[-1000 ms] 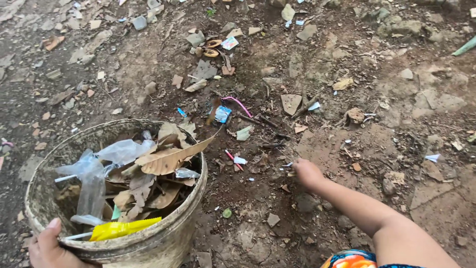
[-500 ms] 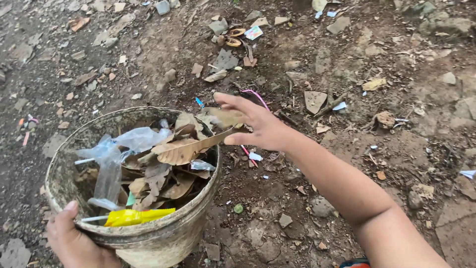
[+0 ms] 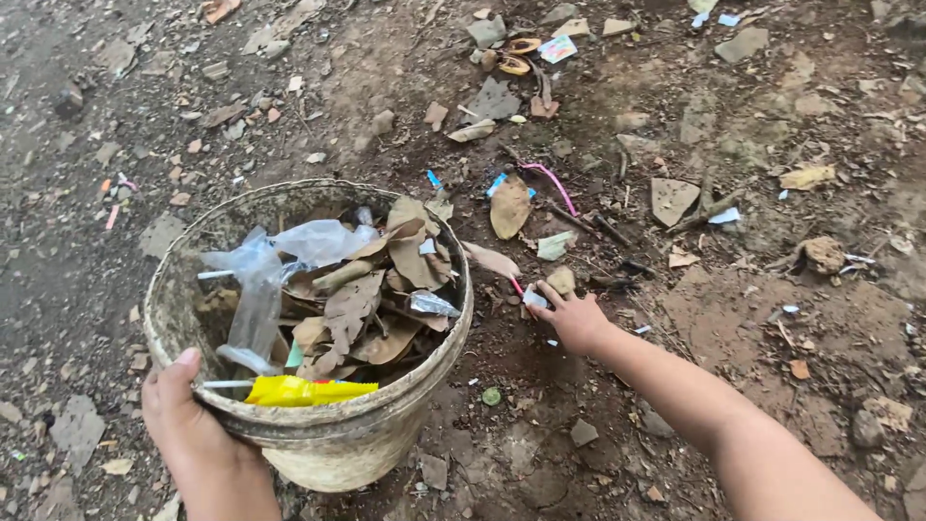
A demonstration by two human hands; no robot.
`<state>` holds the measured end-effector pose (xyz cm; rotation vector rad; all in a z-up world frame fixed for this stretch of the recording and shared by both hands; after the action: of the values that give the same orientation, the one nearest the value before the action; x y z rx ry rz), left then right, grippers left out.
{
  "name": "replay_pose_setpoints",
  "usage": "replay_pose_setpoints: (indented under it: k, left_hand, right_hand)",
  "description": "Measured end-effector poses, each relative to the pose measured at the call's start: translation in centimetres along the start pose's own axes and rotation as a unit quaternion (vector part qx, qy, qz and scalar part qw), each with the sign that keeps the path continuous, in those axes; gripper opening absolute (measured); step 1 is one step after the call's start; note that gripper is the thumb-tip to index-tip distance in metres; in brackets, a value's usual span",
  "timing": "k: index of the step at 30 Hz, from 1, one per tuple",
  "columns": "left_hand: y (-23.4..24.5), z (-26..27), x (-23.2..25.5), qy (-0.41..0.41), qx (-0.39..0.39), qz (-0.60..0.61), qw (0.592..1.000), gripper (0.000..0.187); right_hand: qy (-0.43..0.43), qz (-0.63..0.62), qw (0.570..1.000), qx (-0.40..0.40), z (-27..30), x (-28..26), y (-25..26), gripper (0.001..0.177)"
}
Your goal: Picking up litter and trash from the ground and placing it into a plastic bucket.
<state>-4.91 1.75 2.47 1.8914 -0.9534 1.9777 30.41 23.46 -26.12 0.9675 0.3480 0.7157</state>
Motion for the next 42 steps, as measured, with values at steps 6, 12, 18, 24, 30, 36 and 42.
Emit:
replay_pose_setpoints:
  k: [6,12,18,24,30,36,42]
  left_hand:
    - [-0.2,0.3,0.6,0.029,0.018,-0.008,0.999,0.03]
    - [0.3,-0.3,0.6,0.022,0.019,0.007,1.0,0.04]
    - [0.2,-0.4,0.5,0.038,0.017,-0.007,0.999,0.046]
    - [1.2,-1.8,-0.5,0.014,0.011,0.008,1.0,0.046]
    - [1.6,-1.5,0.6,-0.002,-0.022,0.018,1.0,0.048]
    - [5.3,-2.4,-0.8,0.012,0.022,0.003,1.0,0.051]
    - [6.0,-2.5,-0.6,0.023,0.01,0.025,0.999,0.051]
  right_hand:
    - [0.008,-0.044,0.993,0.114,-3.0,1.7,-7.1,0.058]
    - [-0.007,-0.159,0.984,0.08,-1.9,3.8,-5.3,0.018]
    - [0.08,-0.349,0.77,0.528,9.7,1.2,20.2,0.019]
    - [0.295,-0.471,0.741,0.377,12.6,-7.7,33.7,0.036]
    - [0.302,-0.454,0.697,0.466,4.8,-3.9,29.0,0.029]
    - [-0.055,-0.34,0.906,0.248,-9.9,-1.7,10.3,0.061]
    - [-0.021,-0.063,0.987,0.147,-12.5,-6.2,2.2,0.072]
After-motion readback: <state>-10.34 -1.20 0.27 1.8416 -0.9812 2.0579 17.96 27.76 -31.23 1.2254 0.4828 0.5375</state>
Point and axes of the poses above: each hand's wrist, its own z-axis away from the middle knuckle, its own y-axis out of the back of the hand, x = y × z, the point moved 7 cm from there along -z, towards the middle knuckle, and after that the axes turned 7 degrees about -x, right-handed, at the moved point
